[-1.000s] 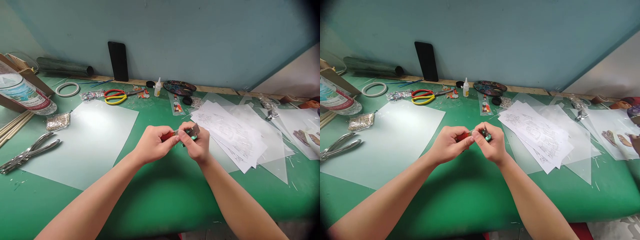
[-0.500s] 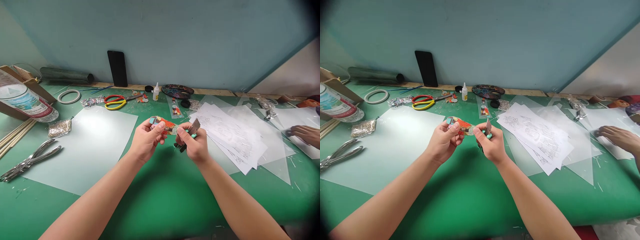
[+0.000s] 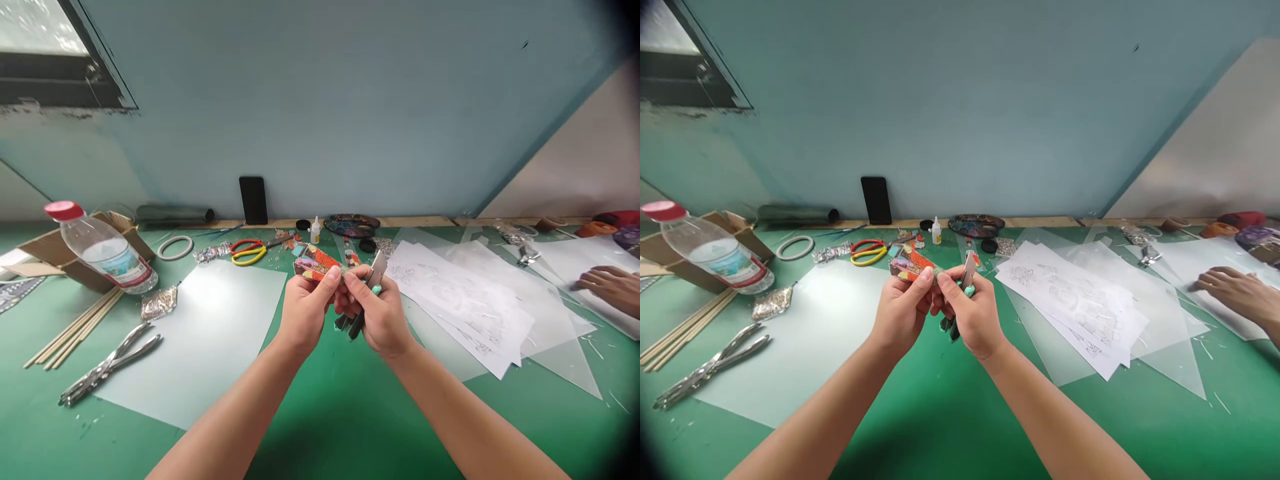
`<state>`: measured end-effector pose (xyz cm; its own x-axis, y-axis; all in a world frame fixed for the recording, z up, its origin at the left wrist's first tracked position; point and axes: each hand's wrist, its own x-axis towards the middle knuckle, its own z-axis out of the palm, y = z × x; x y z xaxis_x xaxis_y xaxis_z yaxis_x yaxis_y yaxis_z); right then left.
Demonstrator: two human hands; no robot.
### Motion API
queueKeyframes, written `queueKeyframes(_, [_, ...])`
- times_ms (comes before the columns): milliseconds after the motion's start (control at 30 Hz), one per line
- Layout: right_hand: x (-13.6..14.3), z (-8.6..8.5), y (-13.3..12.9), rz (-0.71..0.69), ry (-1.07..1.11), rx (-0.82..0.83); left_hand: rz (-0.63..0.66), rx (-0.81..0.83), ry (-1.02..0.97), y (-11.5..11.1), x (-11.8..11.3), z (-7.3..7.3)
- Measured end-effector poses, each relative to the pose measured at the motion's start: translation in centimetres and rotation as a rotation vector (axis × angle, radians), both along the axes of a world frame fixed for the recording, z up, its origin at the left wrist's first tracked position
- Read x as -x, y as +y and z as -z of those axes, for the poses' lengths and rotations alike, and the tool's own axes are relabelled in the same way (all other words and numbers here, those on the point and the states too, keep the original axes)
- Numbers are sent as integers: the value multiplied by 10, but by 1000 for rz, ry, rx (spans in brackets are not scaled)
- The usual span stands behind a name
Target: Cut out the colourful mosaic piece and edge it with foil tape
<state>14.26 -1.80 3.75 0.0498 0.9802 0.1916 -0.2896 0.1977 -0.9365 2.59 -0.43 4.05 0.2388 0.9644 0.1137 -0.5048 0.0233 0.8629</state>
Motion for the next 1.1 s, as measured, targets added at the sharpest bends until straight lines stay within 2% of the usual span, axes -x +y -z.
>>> queueKeyframes(133, [15, -53, 20, 78, 71, -82, -88, -128, -78, 19, 2, -53])
queueKeyframes(233, [15, -78, 25, 32, -12, -168, -18, -204, -65, 28, 10, -75])
queueKeyframes(333, [8, -84, 23, -20, -148, -198, 67, -260, 5, 32, 20, -77])
queueKeyframes(467, [-2, -81, 23, 16, -296, -200, 109, -293, 144, 36, 29, -71])
queueKeyframes(533, [-4, -78, 26, 47, -351, -277, 96, -289, 167, 36, 30, -72])
queueKeyframes(667, [-5, -69, 32, 109, -470, -524, -35, -217, 74, 34, 28, -79])
queueKeyframes(733, [-5, -65, 35, 129, -568, -601, -56, -187, 31, 31, 25, -81])
queueKeyframes(900, [-1, -61, 38, 142, -700, -755, 23, -138, -68, 25, 16, -81])
queueKeyframes(1100, [-3, -61, 39, 146, -710, -793, 64, -64, -120, 22, 10, -80])
